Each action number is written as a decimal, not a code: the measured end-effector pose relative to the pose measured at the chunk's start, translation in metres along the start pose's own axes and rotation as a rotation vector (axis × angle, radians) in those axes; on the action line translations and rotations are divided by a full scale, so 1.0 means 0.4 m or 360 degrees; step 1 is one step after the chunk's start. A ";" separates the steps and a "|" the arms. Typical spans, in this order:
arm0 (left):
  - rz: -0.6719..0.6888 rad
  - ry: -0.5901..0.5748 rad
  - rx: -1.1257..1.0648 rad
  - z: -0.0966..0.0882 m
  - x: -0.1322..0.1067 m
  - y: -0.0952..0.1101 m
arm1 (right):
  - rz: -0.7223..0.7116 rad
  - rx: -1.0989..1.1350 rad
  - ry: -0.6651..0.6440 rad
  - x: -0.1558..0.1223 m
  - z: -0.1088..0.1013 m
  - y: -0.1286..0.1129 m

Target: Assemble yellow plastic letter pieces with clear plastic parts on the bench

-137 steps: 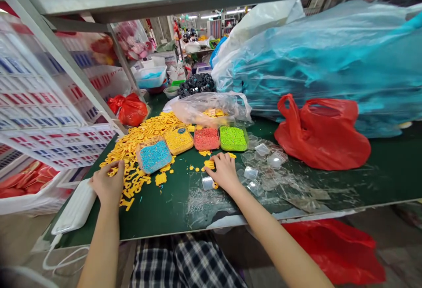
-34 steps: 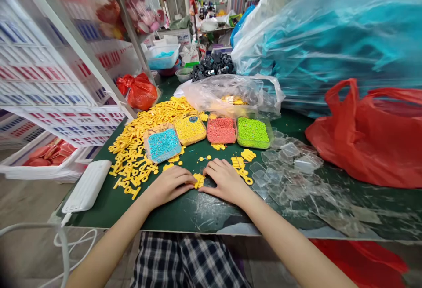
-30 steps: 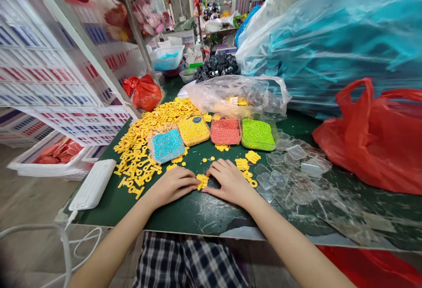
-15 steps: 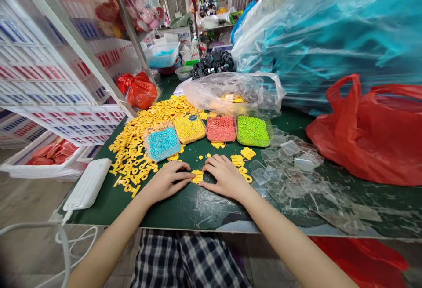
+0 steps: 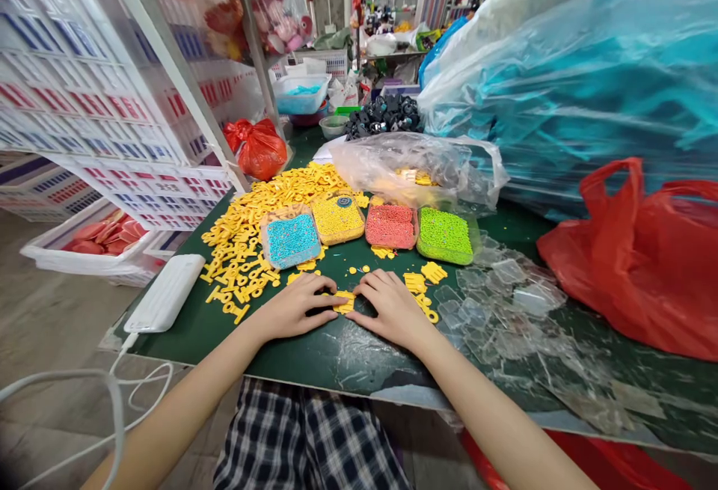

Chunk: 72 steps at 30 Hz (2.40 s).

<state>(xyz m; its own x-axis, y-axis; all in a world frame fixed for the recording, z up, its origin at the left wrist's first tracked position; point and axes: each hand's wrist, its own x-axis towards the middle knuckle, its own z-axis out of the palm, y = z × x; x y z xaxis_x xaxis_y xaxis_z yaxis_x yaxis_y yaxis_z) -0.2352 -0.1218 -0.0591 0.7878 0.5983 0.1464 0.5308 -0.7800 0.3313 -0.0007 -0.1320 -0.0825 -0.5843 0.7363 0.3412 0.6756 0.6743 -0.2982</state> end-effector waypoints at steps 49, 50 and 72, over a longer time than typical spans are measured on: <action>-0.0859 0.0135 0.0473 -0.132 0.111 -0.218 | 0.0036 0.0037 -0.0015 0.001 -0.008 -0.014; -0.0880 0.0115 0.0471 -0.129 0.113 -0.217 | 0.0042 0.0044 -0.0014 0.002 -0.009 -0.015; -0.0846 0.0001 0.0438 -0.126 0.109 -0.228 | 0.0054 0.0008 0.0015 0.002 -0.008 -0.019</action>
<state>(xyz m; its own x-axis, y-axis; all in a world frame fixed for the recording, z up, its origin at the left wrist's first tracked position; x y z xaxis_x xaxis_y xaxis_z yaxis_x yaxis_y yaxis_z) -0.2653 -0.0152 -0.0359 0.3918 0.9197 0.0273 0.9137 -0.3924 0.1057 -0.0049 -0.1364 -0.0773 -0.5567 0.7584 0.3389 0.6929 0.6490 -0.3141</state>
